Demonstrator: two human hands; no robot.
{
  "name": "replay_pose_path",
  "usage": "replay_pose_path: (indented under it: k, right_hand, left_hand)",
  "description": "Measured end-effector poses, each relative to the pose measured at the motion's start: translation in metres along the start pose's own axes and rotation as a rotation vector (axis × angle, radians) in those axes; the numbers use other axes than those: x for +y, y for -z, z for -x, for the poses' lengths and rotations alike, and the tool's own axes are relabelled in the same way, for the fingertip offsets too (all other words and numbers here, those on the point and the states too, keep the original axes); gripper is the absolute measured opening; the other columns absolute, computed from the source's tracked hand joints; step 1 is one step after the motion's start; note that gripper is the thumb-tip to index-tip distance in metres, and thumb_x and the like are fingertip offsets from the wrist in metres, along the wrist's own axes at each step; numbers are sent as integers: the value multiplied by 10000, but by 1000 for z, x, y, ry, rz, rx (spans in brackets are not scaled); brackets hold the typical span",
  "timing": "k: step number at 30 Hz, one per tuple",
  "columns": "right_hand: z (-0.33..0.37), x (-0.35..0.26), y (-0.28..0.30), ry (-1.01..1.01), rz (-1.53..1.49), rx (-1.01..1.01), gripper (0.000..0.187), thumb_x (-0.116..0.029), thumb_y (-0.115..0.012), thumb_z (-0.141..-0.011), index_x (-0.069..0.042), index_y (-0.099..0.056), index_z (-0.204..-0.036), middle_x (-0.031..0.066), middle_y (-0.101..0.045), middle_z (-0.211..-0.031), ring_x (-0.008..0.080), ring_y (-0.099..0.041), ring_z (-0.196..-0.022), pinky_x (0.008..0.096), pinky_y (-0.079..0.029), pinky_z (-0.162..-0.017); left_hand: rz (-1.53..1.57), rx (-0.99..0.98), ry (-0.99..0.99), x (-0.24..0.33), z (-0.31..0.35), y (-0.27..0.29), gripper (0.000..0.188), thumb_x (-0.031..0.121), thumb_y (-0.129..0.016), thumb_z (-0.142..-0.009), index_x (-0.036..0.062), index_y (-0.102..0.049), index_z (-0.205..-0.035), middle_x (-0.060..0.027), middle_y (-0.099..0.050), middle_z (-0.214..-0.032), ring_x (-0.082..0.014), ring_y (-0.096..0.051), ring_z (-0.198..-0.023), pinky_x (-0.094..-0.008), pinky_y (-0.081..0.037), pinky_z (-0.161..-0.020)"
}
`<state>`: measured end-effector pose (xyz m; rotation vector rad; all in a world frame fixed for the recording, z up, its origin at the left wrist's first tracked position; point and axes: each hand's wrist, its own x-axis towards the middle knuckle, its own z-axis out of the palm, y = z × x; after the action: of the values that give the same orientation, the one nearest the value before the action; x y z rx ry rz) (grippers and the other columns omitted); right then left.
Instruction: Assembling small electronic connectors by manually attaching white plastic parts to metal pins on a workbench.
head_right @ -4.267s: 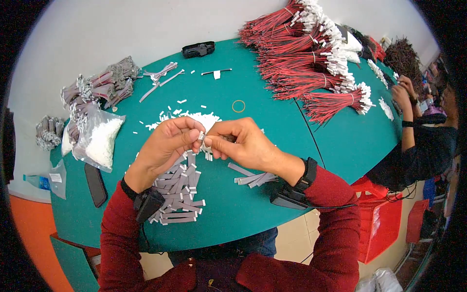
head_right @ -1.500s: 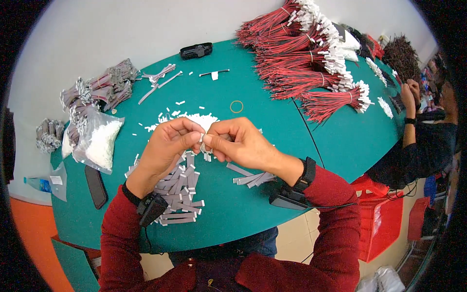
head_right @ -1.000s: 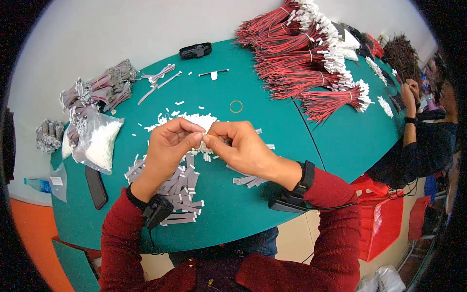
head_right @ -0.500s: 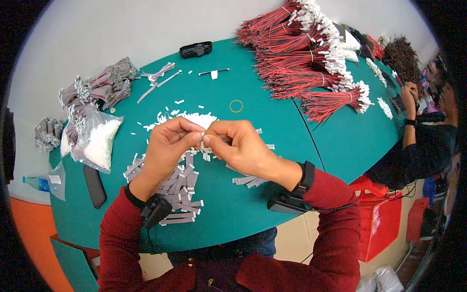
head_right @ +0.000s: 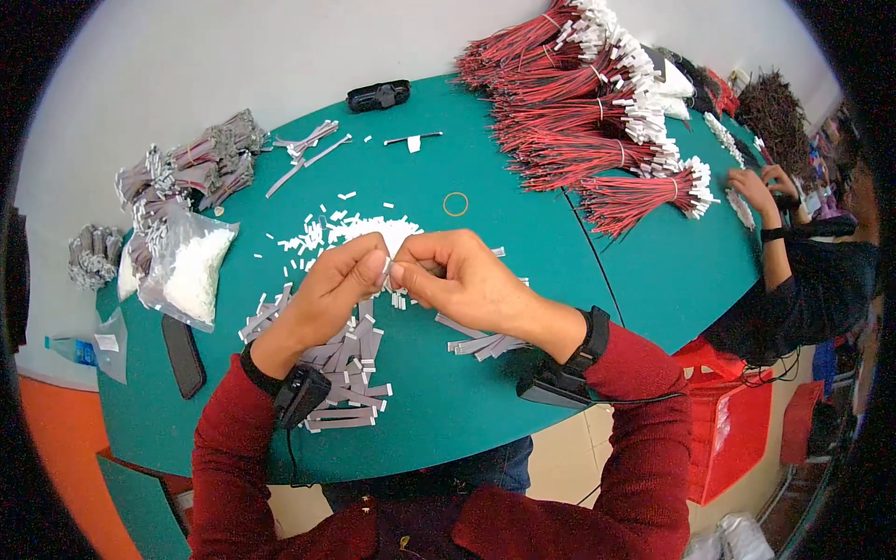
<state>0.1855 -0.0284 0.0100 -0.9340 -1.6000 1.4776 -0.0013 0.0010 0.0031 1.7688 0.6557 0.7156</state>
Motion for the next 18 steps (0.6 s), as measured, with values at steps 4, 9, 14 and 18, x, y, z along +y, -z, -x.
replay_pose_path:
  k: [4,9,14,18]
  right_hand:
    - [2,-5,-2,-60,-15,-8,225,-184,-520,-912,-19,-536,-759,-33,-456,-559,11,-398,-495,184,-285,-428]
    - [4,-2,-4,-46,31,31,235,-190,-520,-912,-24,-528,-746,-32,-461,-560,12,-406,-493,185,-289,-427]
    - [2,9,-6,36,80,51,238,-193,-515,-914,-25,-529,-746,-27,-475,-552,16,-411,-487,187,-295,-427]
    - [0,6,-3,-15,76,54,230,-185,-511,-915,-20,-541,-758,-20,-493,-557,23,-424,-486,186,-314,-433]
  left_hand:
    - [44,-4,33,-5,2,-3,298,268,-378,-963,63,-410,-750,36,-342,-639,-47,-305,-571,-212,-267,-501]
    - [86,48,35,-5,4,-11,294,258,-389,-960,66,-407,-738,40,-335,-635,-46,-296,-566,-213,-263,-496]
    - [-85,77,-18,-7,4,-13,298,263,-388,-960,66,-407,-737,40,-327,-631,-46,-285,-559,-211,-263,-492]
    - [-85,94,-44,-10,2,-11,290,263,-400,-957,69,-416,-742,38,-333,-629,-44,-296,-561,-210,-269,-494]
